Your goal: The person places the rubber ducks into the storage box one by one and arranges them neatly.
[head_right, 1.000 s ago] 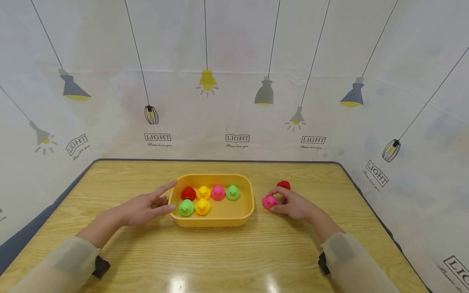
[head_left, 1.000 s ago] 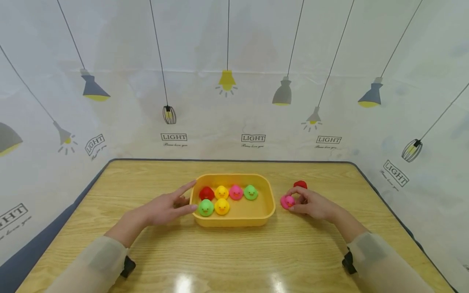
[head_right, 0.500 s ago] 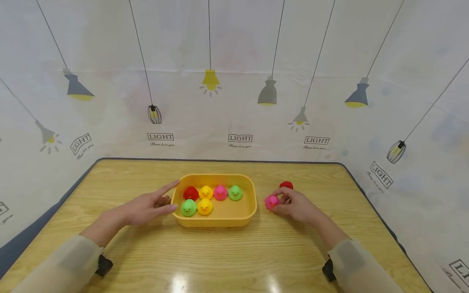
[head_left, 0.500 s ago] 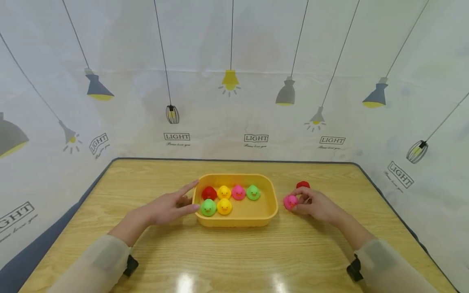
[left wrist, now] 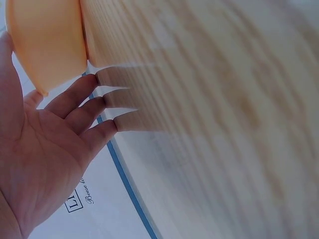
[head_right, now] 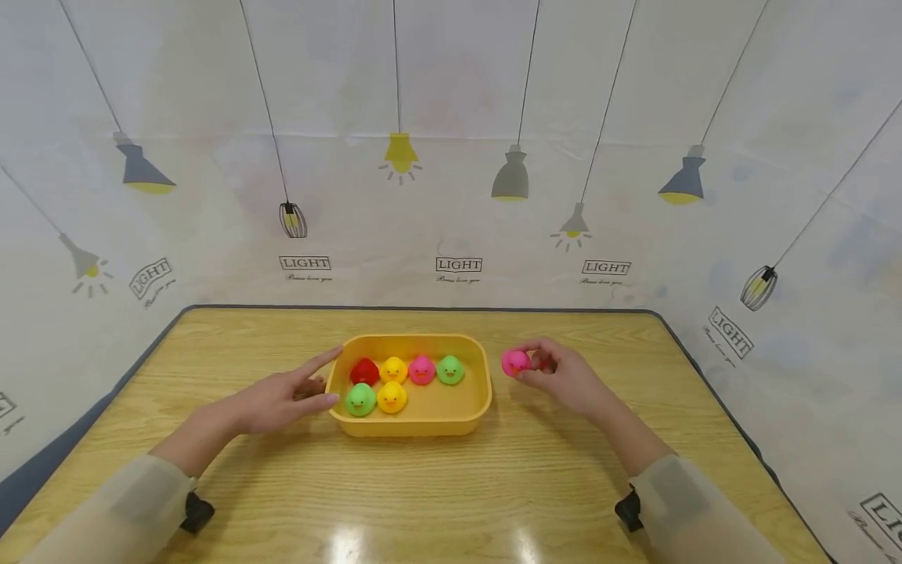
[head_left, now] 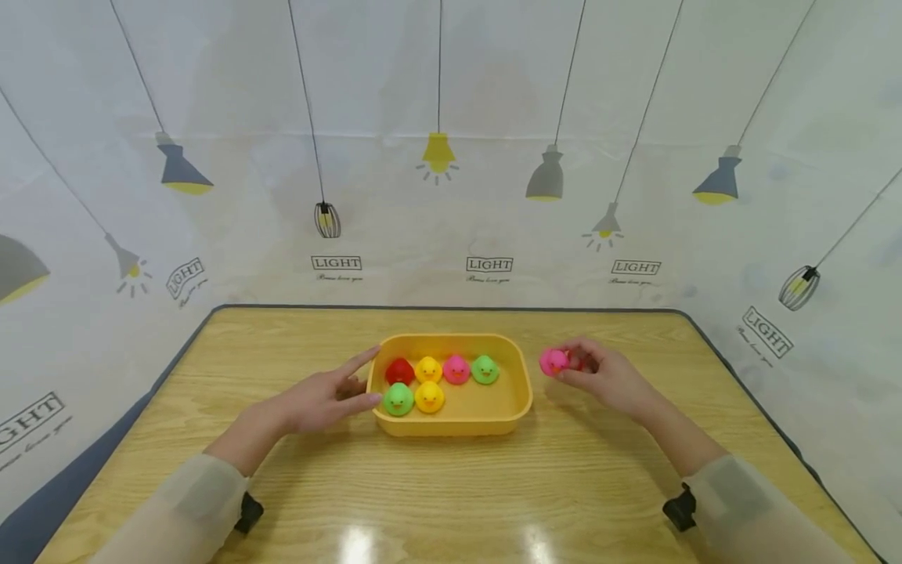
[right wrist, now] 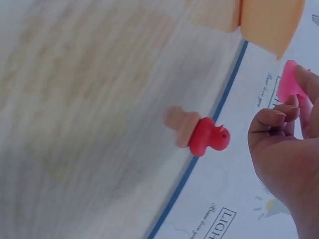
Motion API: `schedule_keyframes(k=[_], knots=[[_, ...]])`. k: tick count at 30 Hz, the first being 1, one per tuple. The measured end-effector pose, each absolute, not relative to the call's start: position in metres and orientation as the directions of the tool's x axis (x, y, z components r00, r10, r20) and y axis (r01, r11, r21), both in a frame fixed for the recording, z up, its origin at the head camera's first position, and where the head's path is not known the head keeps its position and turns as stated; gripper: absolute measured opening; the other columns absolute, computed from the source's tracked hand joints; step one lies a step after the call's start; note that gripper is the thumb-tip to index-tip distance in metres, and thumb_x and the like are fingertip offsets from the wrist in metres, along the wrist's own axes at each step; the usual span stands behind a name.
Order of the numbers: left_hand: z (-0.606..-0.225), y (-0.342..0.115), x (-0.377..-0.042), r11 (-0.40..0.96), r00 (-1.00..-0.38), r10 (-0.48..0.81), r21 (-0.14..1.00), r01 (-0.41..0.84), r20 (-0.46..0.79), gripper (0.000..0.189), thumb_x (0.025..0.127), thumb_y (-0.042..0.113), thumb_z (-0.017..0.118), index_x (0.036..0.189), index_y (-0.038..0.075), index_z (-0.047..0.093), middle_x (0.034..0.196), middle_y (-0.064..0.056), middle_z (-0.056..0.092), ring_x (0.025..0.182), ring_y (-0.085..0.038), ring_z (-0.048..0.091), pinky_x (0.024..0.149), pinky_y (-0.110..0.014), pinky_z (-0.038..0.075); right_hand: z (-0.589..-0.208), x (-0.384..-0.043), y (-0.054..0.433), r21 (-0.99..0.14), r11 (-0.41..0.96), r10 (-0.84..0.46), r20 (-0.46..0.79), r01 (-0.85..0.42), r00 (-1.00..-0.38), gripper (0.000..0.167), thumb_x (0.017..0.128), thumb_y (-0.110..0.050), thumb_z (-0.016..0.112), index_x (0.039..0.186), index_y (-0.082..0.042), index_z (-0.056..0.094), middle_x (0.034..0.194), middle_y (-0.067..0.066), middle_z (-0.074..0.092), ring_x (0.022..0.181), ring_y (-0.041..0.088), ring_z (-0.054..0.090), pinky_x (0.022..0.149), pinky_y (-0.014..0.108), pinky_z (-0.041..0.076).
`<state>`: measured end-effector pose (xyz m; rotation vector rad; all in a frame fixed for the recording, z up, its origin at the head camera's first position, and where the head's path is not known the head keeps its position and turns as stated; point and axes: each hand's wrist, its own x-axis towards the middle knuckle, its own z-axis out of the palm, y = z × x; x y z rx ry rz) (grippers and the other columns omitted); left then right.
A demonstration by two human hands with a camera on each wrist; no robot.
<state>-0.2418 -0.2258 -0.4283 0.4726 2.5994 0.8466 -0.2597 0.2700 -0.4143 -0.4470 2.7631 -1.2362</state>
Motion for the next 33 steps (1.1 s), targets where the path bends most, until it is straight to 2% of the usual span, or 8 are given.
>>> schedule_keyframes(k=[8, 15, 20, 27, 33], knots=[[-0.426, -0.226, -0.241, 0.766, -0.878, 0.415, 0.612, 0.195, -0.240, 0.090, 0.104, 0.074, 0.057, 0.176, 0.048, 0.009, 0.162, -0.024, 0.057, 0.151, -0.047, 0.055, 0.126, -0.073, 0.036, -0.399, -0.259, 0.254, -0.760, 0.594, -0.299, 0.096, -0.264, -0.949, 0.038, 0.100, -0.027, 0.084, 0.135, -0.017, 0.072, 0.099, 0.009, 0.062, 0.083, 0.021, 0.054, 0.064, 0.024, 0.044], [-0.427, -0.226, -0.240, 0.767, -0.879, 0.409, 0.614, 0.186, -0.244, 0.090, 0.104, 0.074, 0.057, 0.176, 0.049, 0.009, 0.162, -0.024, 0.057, 0.150, -0.047, 0.056, 0.126, -0.072, 0.037, -0.396, -0.264, 0.232, -0.764, 0.561, -0.347, 0.130, -0.317, -0.929, 0.035, 0.099, -0.025, 0.084, 0.132, -0.019, 0.076, 0.099, 0.007, 0.061, 0.073, 0.015, 0.047, 0.059, 0.022, 0.037], [-0.427, -0.226, -0.240, 0.766, -0.879, 0.412, 0.614, 0.190, -0.241, 0.090, 0.104, 0.073, 0.057, 0.176, 0.048, 0.010, 0.162, -0.024, 0.057, 0.150, -0.047, 0.055, 0.126, -0.072, 0.037, -0.396, -0.263, 0.214, -0.769, 0.553, -0.364, 0.124, -0.322, -0.923, 0.034, 0.098, -0.025, 0.085, 0.132, -0.020, 0.076, 0.099, 0.004, 0.062, 0.079, 0.019, 0.048, 0.063, 0.024, 0.037], [-0.426, -0.226, -0.240, 0.765, -0.877, 0.415, 0.614, 0.193, -0.242, 0.090, 0.104, 0.073, 0.057, 0.176, 0.047, 0.010, 0.162, -0.024, 0.057, 0.151, -0.046, 0.055, 0.126, -0.072, 0.036, -0.403, -0.265, 0.194, -0.766, 0.516, -0.423, 0.162, -0.384, -0.892, 0.032, 0.097, -0.019, 0.086, 0.127, -0.012, 0.078, 0.100, 0.005, 0.064, 0.088, 0.021, 0.054, 0.070, 0.025, 0.044], [-0.427, -0.226, -0.241, 0.765, -0.877, 0.416, 0.614, 0.195, -0.240, 0.090, 0.104, 0.073, 0.057, 0.176, 0.047, 0.010, 0.162, -0.024, 0.057, 0.151, -0.047, 0.054, 0.126, -0.072, 0.036, -0.407, -0.266, 0.181, -0.739, 0.539, -0.456, 0.148, -0.405, -0.878, 0.029, 0.097, -0.021, 0.085, 0.125, -0.016, 0.080, 0.101, 0.001, 0.067, 0.090, 0.022, 0.056, 0.074, 0.026, 0.047]])
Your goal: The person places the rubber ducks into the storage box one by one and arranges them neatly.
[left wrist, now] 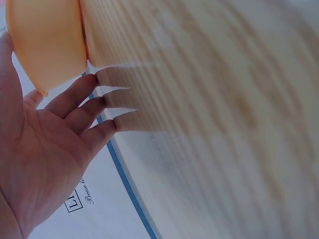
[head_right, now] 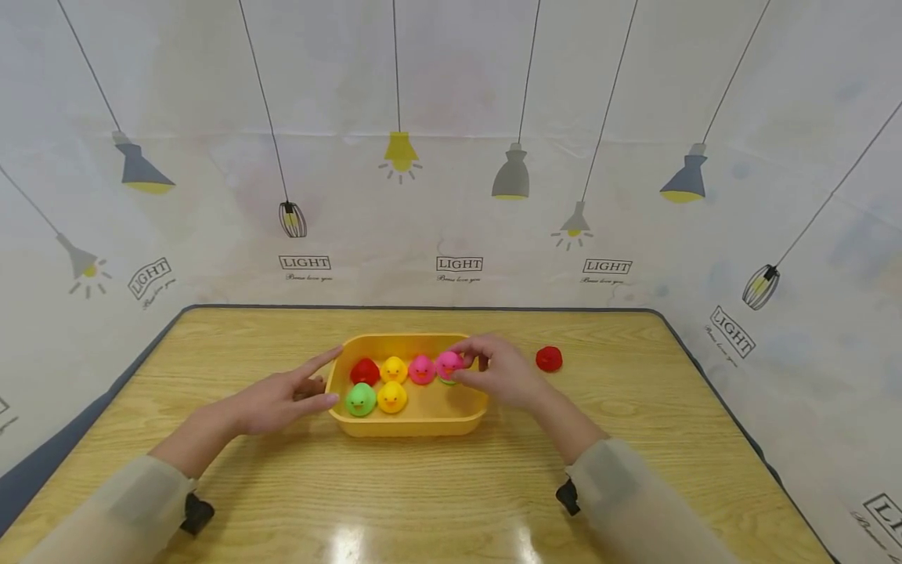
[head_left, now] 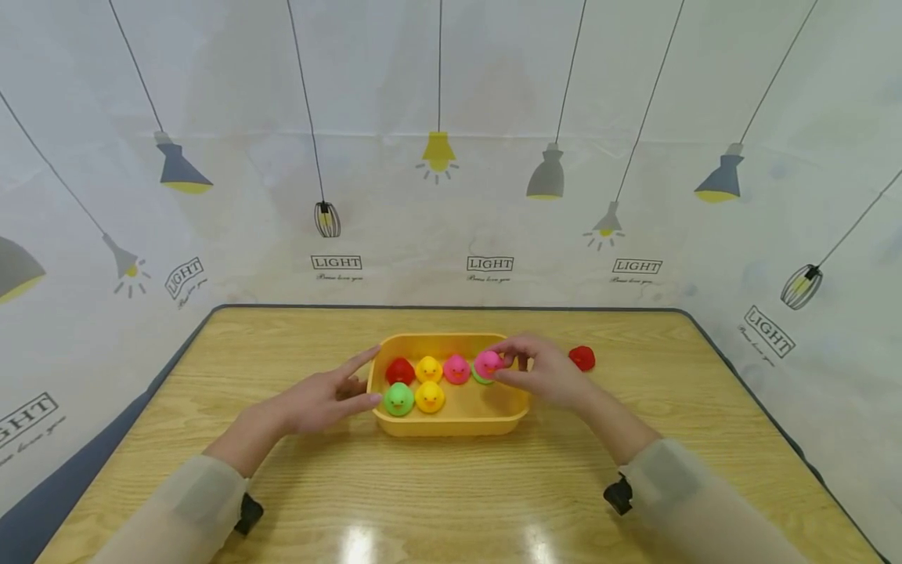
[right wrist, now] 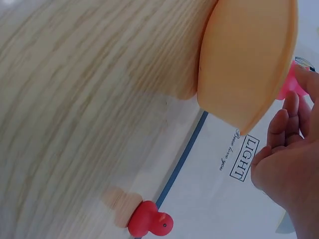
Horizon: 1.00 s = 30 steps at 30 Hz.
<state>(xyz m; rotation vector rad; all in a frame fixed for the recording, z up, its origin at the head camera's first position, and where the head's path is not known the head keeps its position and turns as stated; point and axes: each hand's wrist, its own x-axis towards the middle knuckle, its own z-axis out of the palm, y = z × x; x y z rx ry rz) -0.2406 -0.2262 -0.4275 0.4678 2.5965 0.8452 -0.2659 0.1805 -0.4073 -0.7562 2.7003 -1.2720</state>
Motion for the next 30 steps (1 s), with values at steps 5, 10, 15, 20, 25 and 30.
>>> schedule_keyframes(k=[5, 10, 15, 20, 25, 30], knots=[[-0.429, -0.226, -0.240, 0.766, -0.876, 0.417, 0.613, 0.194, -0.244, 0.090, 0.104, 0.073, 0.057, 0.176, 0.047, 0.009, 0.163, -0.024, 0.056, 0.152, -0.048, 0.053, 0.126, -0.073, 0.035, -0.410, -0.266, 0.172, -0.702, 0.581, -0.447, 0.147, -0.411, -0.883, 0.030, 0.096, -0.024, 0.088, 0.124, -0.017, 0.081, 0.098, -0.003, 0.068, 0.090, 0.019, 0.057, 0.076, 0.027, 0.047], [-0.430, -0.226, -0.240, 0.765, -0.875, 0.419, 0.613, 0.197, -0.243, 0.090, 0.105, 0.073, 0.057, 0.176, 0.047, 0.009, 0.163, -0.024, 0.056, 0.152, -0.048, 0.053, 0.126, -0.073, 0.035, -0.413, -0.267, 0.166, -0.688, 0.599, -0.453, 0.130, -0.409, -0.882, 0.030, 0.096, -0.025, 0.087, 0.125, -0.018, 0.081, 0.099, -0.004, 0.069, 0.091, 0.018, 0.057, 0.078, 0.030, 0.048], [-0.431, -0.227, -0.240, 0.762, -0.874, 0.422, 0.617, 0.197, -0.243, 0.089, 0.105, 0.073, 0.057, 0.176, 0.047, 0.009, 0.163, -0.025, 0.056, 0.151, -0.048, 0.054, 0.126, -0.073, 0.036, -0.415, -0.270, 0.160, -0.694, 0.582, -0.485, 0.121, -0.423, -0.866, 0.030, 0.098, -0.024, 0.085, 0.126, -0.016, 0.079, 0.100, -0.003, 0.070, 0.089, 0.018, 0.056, 0.076, 0.029, 0.047], [-0.432, -0.227, -0.241, 0.759, -0.873, 0.430, 0.615, 0.212, -0.229, 0.089, 0.105, 0.072, 0.056, 0.176, 0.046, 0.009, 0.162, -0.025, 0.056, 0.151, -0.047, 0.055, 0.126, -0.072, 0.036, -0.418, -0.272, 0.156, -0.719, 0.564, -0.498, 0.097, -0.407, -0.862, 0.030, 0.098, -0.023, 0.085, 0.126, -0.016, 0.079, 0.100, -0.002, 0.070, 0.086, 0.018, 0.056, 0.072, 0.026, 0.046], [-0.430, -0.227, -0.242, 0.765, -0.875, 0.428, 0.606, 0.218, -0.226, 0.089, 0.105, 0.073, 0.056, 0.176, 0.046, 0.009, 0.162, -0.024, 0.057, 0.150, -0.047, 0.056, 0.126, -0.072, 0.037, -0.421, -0.272, 0.154, -0.715, 0.582, -0.484, 0.080, -0.388, -0.872, 0.030, 0.098, -0.024, 0.086, 0.126, -0.018, 0.078, 0.099, -0.004, 0.070, 0.085, 0.018, 0.055, 0.076, 0.029, 0.044], [-0.429, -0.227, -0.242, 0.771, -0.877, 0.421, 0.601, 0.213, -0.230, 0.089, 0.105, 0.073, 0.056, 0.176, 0.047, 0.009, 0.161, -0.024, 0.058, 0.149, -0.047, 0.056, 0.126, -0.072, 0.037, -0.424, -0.273, 0.151, -0.681, 0.606, -0.485, 0.094, -0.412, -0.869, 0.029, 0.097, -0.027, 0.087, 0.124, -0.022, 0.080, 0.097, -0.008, 0.071, 0.083, 0.017, 0.054, 0.088, 0.039, 0.031]])
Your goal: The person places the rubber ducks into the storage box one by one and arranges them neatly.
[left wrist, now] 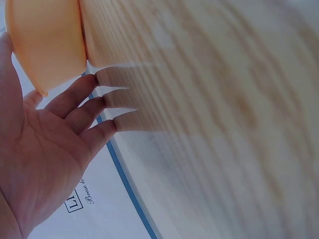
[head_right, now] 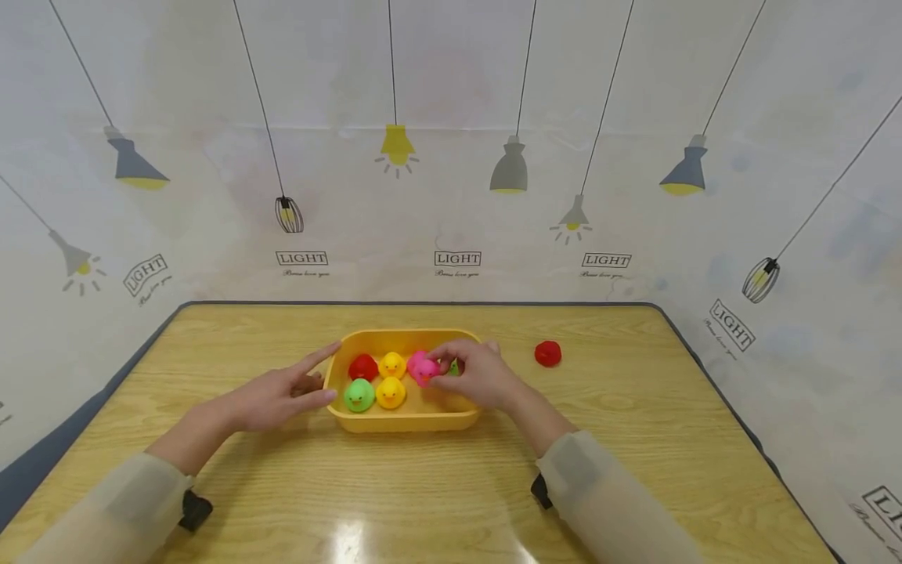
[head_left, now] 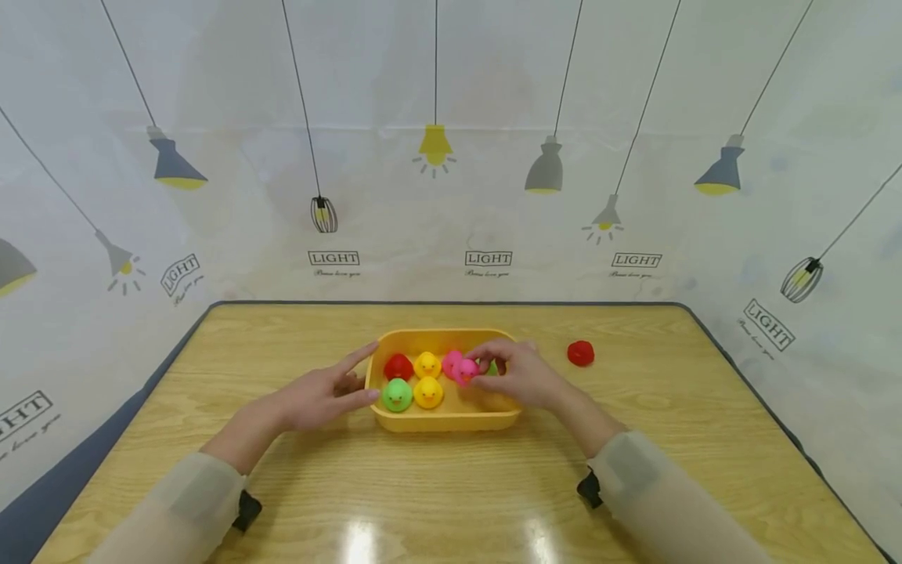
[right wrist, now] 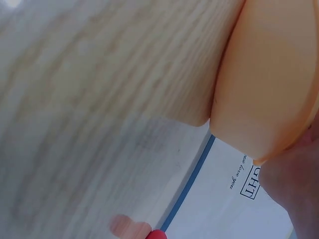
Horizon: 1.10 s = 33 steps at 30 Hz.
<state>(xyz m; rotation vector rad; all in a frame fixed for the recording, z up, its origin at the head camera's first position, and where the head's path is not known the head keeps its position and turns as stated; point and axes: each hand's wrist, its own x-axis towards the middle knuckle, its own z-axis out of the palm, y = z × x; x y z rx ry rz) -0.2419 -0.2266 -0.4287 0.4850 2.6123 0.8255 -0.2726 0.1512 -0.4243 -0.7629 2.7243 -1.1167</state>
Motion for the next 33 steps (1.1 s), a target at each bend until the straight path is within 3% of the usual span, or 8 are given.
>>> schedule_keyframes(k=[7, 14, 17, 27, 33], knots=[[-0.428, -0.226, -0.242, 0.773, -0.878, 0.416, 0.600, 0.205, -0.236, 0.089, 0.105, 0.074, 0.056, 0.176, 0.047, 0.009, 0.162, -0.024, 0.057, 0.150, -0.048, 0.055, 0.126, -0.073, 0.036, -0.427, -0.272, 0.147, -0.624, 0.657, -0.496, 0.067, -0.424, -0.866, 0.032, 0.094, -0.035, 0.089, 0.123, -0.025, 0.081, 0.091, -0.013, 0.071, 0.078, 0.017, 0.055, 0.103, 0.052, 0.023], [-0.426, -0.226, -0.242, 0.775, -0.877, 0.420, 0.594, 0.214, -0.232, 0.090, 0.105, 0.074, 0.055, 0.176, 0.046, 0.009, 0.162, -0.025, 0.057, 0.150, -0.049, 0.054, 0.126, -0.074, 0.035, -0.429, -0.273, 0.143, -0.544, 0.712, -0.508, 0.037, -0.444, -0.861, 0.024, 0.094, -0.037, 0.090, 0.116, -0.031, 0.083, 0.087, -0.018, 0.070, 0.084, 0.011, 0.061, 0.123, 0.064, 0.018], [-0.426, -0.226, -0.242, 0.776, -0.877, 0.418, 0.594, 0.210, -0.237, 0.090, 0.105, 0.074, 0.055, 0.176, 0.046, 0.009, 0.162, -0.025, 0.057, 0.151, -0.049, 0.054, 0.126, -0.074, 0.035, -0.428, -0.272, 0.142, -0.511, 0.726, -0.523, 0.026, -0.461, -0.852, 0.022, 0.094, -0.039, 0.089, 0.115, -0.034, 0.083, 0.085, -0.020, 0.069, 0.085, 0.009, 0.061, 0.124, 0.066, 0.017], [-0.429, -0.226, -0.243, 0.773, -0.875, 0.421, 0.598, 0.210, -0.238, 0.090, 0.105, 0.075, 0.055, 0.176, 0.046, 0.009, 0.162, -0.024, 0.057, 0.151, -0.049, 0.054, 0.126, -0.074, 0.035, -0.426, -0.272, 0.139, -0.405, 0.763, -0.562, -0.032, -0.504, -0.826, 0.019, 0.097, -0.034, 0.086, 0.115, -0.039, 0.083, 0.082, -0.025, 0.069, 0.088, 0.006, 0.061, 0.108, 0.052, 0.027], [-0.429, -0.225, -0.242, 0.774, -0.877, 0.418, 0.599, 0.208, -0.235, 0.090, 0.104, 0.075, 0.055, 0.176, 0.046, 0.009, 0.162, -0.024, 0.057, 0.151, -0.050, 0.054, 0.125, -0.074, 0.035, -0.425, -0.271, 0.138, -0.384, 0.783, -0.549, -0.054, -0.490, -0.834, 0.021, 0.098, -0.032, 0.084, 0.117, -0.039, 0.082, 0.082, -0.026, 0.068, 0.090, 0.006, 0.061, 0.115, 0.056, 0.026]])
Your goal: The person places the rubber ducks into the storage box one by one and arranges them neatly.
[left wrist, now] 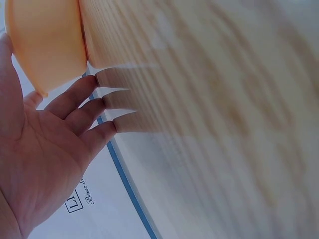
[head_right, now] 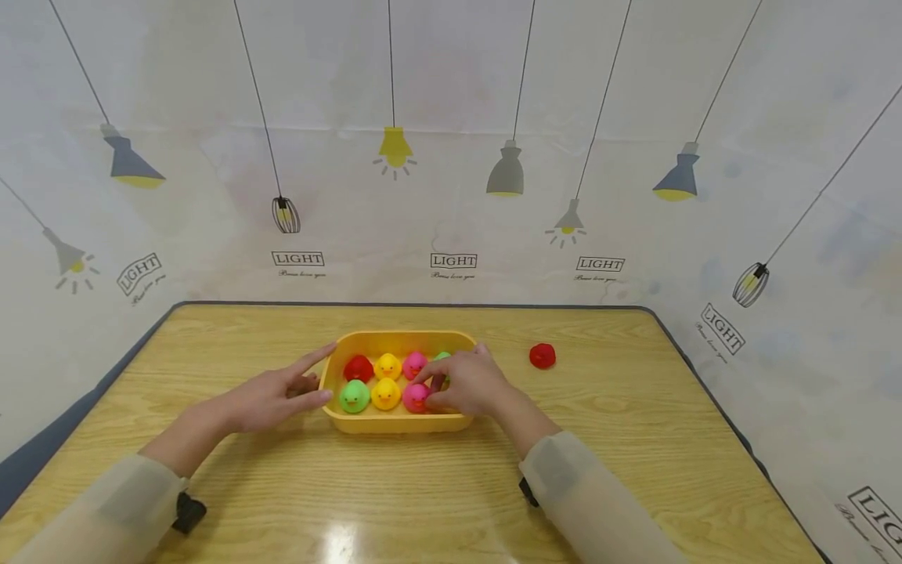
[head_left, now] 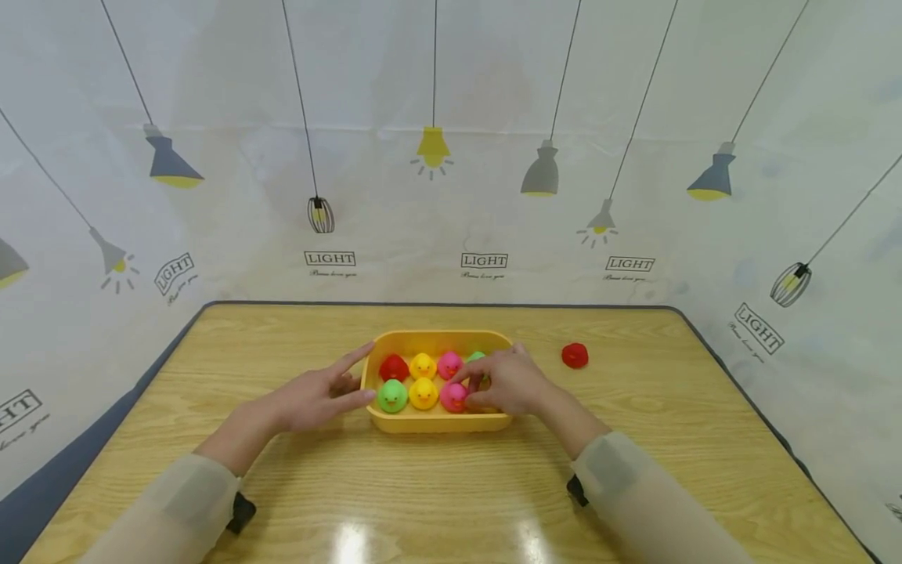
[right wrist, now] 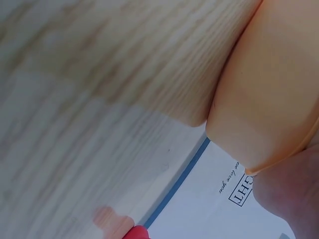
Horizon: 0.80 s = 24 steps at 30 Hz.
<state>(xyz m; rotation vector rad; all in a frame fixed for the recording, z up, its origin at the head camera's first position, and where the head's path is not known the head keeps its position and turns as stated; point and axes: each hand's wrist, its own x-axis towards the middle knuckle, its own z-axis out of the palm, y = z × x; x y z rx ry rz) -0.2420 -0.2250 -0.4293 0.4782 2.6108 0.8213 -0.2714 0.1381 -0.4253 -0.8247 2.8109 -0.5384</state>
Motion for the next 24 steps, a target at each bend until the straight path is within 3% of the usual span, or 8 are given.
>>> schedule_keyframes(k=[9, 24], knots=[[-0.4285, -0.2242, -0.2417, 0.775, -0.878, 0.413, 0.599, 0.200, -0.242, 0.090, 0.104, 0.074, 0.056, 0.176, 0.046, 0.009, 0.162, -0.024, 0.057, 0.151, -0.050, 0.053, 0.125, -0.075, 0.035, -0.4246, -0.2706, 0.1367, -0.378, 0.798, -0.526, -0.055, -0.470, -0.849, 0.021, 0.098, -0.035, 0.085, 0.118, -0.037, 0.081, 0.081, -0.024, 0.068, 0.089, 0.006, 0.061, 0.106, 0.050, 0.028], [-0.4286, -0.2235, -0.2405, 0.770, -0.881, 0.407, 0.609, 0.190, -0.240, 0.090, 0.104, 0.074, 0.056, 0.176, 0.048, 0.009, 0.163, -0.024, 0.057, 0.152, -0.051, 0.052, 0.126, -0.075, 0.034, -0.4270, -0.2704, 0.1379, -0.384, 0.789, -0.530, -0.030, -0.480, -0.847, 0.020, 0.097, -0.037, 0.086, 0.116, -0.036, 0.081, 0.081, -0.024, 0.068, 0.088, 0.005, 0.062, 0.115, 0.055, 0.027]])
